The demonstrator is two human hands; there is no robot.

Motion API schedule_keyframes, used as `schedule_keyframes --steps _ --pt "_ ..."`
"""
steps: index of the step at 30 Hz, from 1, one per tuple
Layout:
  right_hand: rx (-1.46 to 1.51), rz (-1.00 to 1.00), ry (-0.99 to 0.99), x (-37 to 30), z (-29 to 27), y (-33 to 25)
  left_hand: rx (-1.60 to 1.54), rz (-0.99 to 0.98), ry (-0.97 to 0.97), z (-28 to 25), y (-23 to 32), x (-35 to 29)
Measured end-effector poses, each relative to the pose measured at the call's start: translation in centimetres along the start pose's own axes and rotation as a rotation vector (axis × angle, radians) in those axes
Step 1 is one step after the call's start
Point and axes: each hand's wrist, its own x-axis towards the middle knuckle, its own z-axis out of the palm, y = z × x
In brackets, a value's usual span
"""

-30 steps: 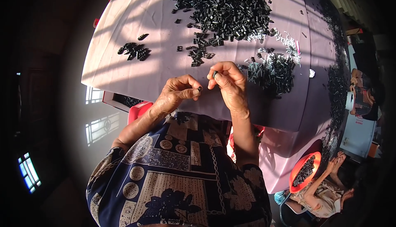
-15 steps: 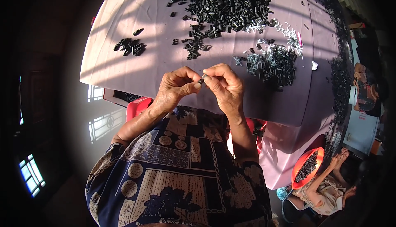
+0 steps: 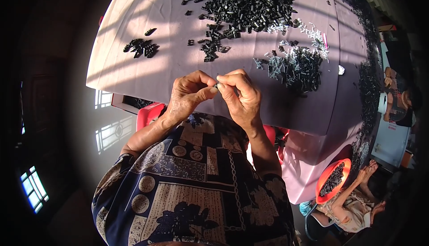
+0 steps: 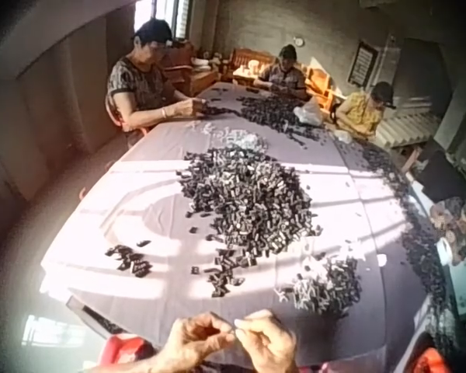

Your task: The person assembles small components by inserting springs into plastic pieces by hand and placing the completed parts on the table.

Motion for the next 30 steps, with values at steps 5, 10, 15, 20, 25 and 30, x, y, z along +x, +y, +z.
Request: schedule_keyframes --steps 5,10,15,20,25,30 --pt "-0.043 -0.05 0.069 -0.5 0.9 -0.4 -0.163 -0.036 0.026 -0.6 -0.3 0.0" --pt "0.103 -0.018 0.038 -0.3 1.1 -0.5 -0.452 -0.166 -0.035 -0.9 0.0 0.2" --pt "0.191 0.022 -0.016 -0.2 0.8 -0.2 -0.404 -0.102 -0.052 -1.0 0.0 0.1" --pt "0.029 0.057 -0.019 0.0 0.5 -1.1 -0.336 -0.074 -0.056 -1.1 -0.1 0.0" --pt "-0.144 -0.023 -0.149 0.5 -0.2 -0.8 -0.179 -0.105 -0.023 -0.9 0.3 -0.2" --pt "-0.208 -0.089 -0.11 0.4 0.1 -0.2 -0.059 -0.011 -0.006 -0.7 0.1 -0.3"
